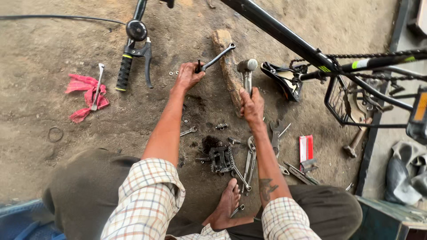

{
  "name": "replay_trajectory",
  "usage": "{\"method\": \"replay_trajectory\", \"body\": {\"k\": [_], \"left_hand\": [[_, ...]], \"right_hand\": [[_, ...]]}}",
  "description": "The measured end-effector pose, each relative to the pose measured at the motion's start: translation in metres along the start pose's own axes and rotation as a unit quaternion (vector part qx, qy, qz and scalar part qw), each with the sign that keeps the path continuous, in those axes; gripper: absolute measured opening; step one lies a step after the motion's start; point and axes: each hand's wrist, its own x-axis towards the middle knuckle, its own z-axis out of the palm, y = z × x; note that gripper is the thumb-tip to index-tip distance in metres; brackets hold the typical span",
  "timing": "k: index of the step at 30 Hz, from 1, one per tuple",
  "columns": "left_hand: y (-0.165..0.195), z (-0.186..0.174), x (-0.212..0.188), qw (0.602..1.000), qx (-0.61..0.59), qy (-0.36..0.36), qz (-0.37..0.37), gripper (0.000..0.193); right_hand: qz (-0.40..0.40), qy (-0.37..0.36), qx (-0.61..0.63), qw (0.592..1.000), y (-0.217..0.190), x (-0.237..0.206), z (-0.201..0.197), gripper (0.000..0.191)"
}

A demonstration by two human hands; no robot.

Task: The person sits on the ground and uses a wrench and hammer to repair a bicycle pedal. They clean the pedal, strike the wrench with a hammer to adjust it, and then install the pedal onto the bicycle crank.

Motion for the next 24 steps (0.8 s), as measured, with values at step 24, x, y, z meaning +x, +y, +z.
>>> {"method": "replay_trajectory", "body": {"k": [24], "left_hand": [[0.006, -0.025, -0.012, 0.982, 0.168, -0.09, -0.014, 0.04]], "right_hand": [[-0.04, -0.094, -0.023, 0.994, -0.03, -0.006, 0.041, 0.045]]}}
